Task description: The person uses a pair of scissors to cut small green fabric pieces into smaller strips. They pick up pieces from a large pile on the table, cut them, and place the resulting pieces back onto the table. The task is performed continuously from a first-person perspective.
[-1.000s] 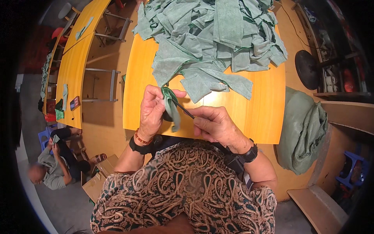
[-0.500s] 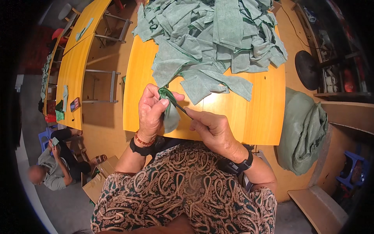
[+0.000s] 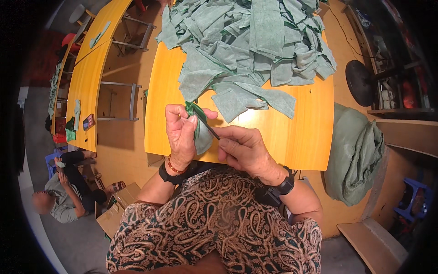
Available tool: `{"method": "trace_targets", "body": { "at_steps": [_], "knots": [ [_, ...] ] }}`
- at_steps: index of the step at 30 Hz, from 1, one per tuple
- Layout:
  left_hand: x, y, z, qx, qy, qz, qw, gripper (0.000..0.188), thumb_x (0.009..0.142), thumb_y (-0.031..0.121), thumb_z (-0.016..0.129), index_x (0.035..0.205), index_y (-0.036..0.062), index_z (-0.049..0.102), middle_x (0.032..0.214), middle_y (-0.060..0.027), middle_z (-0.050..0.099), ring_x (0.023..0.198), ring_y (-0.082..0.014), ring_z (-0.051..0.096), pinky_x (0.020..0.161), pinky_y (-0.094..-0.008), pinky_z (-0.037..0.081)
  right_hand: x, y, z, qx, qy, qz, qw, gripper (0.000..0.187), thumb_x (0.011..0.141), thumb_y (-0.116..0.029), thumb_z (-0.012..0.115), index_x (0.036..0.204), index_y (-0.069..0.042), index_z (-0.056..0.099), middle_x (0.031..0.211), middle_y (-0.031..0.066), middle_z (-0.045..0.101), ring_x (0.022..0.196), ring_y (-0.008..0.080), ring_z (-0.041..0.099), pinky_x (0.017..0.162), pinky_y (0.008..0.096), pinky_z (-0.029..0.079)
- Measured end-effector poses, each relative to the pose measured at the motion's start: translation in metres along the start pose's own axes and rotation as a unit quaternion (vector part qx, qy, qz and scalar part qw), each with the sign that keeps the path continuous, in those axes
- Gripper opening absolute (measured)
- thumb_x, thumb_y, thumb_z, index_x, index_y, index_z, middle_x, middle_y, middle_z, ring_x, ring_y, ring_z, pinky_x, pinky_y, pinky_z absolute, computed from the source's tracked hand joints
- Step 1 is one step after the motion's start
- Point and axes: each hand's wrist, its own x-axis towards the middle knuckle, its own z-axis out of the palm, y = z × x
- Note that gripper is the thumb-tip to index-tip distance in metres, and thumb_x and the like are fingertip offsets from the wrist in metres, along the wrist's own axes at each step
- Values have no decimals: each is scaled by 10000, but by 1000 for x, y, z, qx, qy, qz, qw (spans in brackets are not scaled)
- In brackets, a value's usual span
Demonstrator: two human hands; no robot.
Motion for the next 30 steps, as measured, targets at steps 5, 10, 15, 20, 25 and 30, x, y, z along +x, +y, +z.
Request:
{"method": "trace_targets", "body": {
  "at_steps": [5,10,15,20,25,30],
  "knots": [
    [3,3,5,-80,22,-35,996,130,967,36,481,1013,108,383,1111,-148,621,977,-154,569,893,-299,471,2,4,1,72,11,11,997,293,994,-99,531,1275,-56,599,738,45,627,448,44,432,388,190,299],
    [11,4,-11,-186,69,-94,976,118,960,37,554,977,114,466,1048,-16,567,942,-101,539,886,-255,448,-9,1,-8,53,-4,21,998,321,998,-81,515,1313,-60,570,737,61,640,410,36,402,369,179,280],
    [14,9,-12,-199,44,-124,971,51,988,105,558,1016,102,516,969,-23,638,835,-104,621,737,-253,523,-14,-6,-12,-7,-28,30,999,331,996,-33,493,1314,-64,579,727,85,639,398,34,396,361,177,283],
    [10,4,-14,-186,48,-122,974,78,984,110,571,1039,97,517,1000,-48,648,867,-114,630,764,-255,522,-12,-3,-12,4,-23,23,999,320,999,-45,499,1304,-68,593,714,73,628,410,31,402,363,172,276],
    [6,0,-5,-165,59,-94,980,92,981,117,583,1035,99,511,1040,-83,652,876,-118,626,778,-249,519,-9,8,-7,28,15,17,999,312,999,-85,527,1304,-73,593,713,46,618,432,31,410,376,171,278],
    [-4,-17,-4,-179,90,-68,977,110,979,130,595,1043,93,514,1047,-84,648,897,-118,620,788,-248,509,-1,14,-1,46,30,2,999,289,986,-86,532,1260,-45,613,721,30,625,451,43,450,389,182,310]
  ]
}}
